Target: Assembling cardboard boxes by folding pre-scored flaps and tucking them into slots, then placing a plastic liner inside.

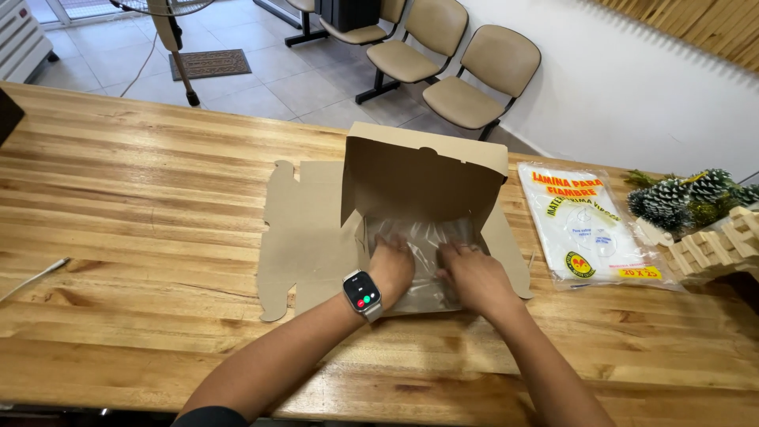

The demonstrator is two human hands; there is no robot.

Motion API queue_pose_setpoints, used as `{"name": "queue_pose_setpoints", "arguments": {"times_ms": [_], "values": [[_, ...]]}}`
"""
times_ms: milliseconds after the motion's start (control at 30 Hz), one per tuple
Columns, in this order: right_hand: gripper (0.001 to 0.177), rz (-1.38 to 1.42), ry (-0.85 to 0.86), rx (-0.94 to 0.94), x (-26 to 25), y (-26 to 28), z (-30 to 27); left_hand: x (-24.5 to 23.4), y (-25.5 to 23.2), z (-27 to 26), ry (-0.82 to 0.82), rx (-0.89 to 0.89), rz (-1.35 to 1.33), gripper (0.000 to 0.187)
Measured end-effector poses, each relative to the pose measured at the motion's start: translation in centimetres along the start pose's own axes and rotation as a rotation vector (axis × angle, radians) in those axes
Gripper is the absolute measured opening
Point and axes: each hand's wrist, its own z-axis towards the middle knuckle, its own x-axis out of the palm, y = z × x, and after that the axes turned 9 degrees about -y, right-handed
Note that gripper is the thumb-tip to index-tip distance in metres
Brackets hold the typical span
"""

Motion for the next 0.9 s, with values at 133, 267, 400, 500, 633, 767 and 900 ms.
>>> {"name": "queue_pose_setpoints", "arguments": {"times_ms": [133,267,400,500,633,767,900], "values": [[0.015,0.05,-0.774,-0.178,0.7,3.1,-3.4,3.1,0.5,1.7,-0.381,0.148,-0.138,0.03],[0.028,0.361,-0.958,-0.524,-0.9,7.5,-4.6,-3.1,0.6,0.5,-0.276,0.303,-0.122,0.023],[0.02,0.364,-0.992,-0.627,-1.5,8.3,-3.7,-3.7,0.6,0.5,-0.333,0.348,-0.123,0.018],[0.02,0.313,-0.978,-0.675,-1.6,7.9,-3.5,-2.1,0.5,-0.1,-0.425,0.366,-0.142,0.018],[0.048,0.519,-0.958,-0.549,-1.1,4.1,-3.5,-1.2,2.1,-0.6,-0.524,0.385,-0.161,0.019],[0.057,0.715,-1.19,-0.159,-3.0,-3.2,-0.9,-3.2,7.7,-2.8,-0.997,0.121,-0.205,0.031],[0.098,0.83,-0.917,0.003,-5.3,-7.0,2.3,-8.7,13.3,-3.4,-1.162,-0.336,-0.696,0.089]]}}
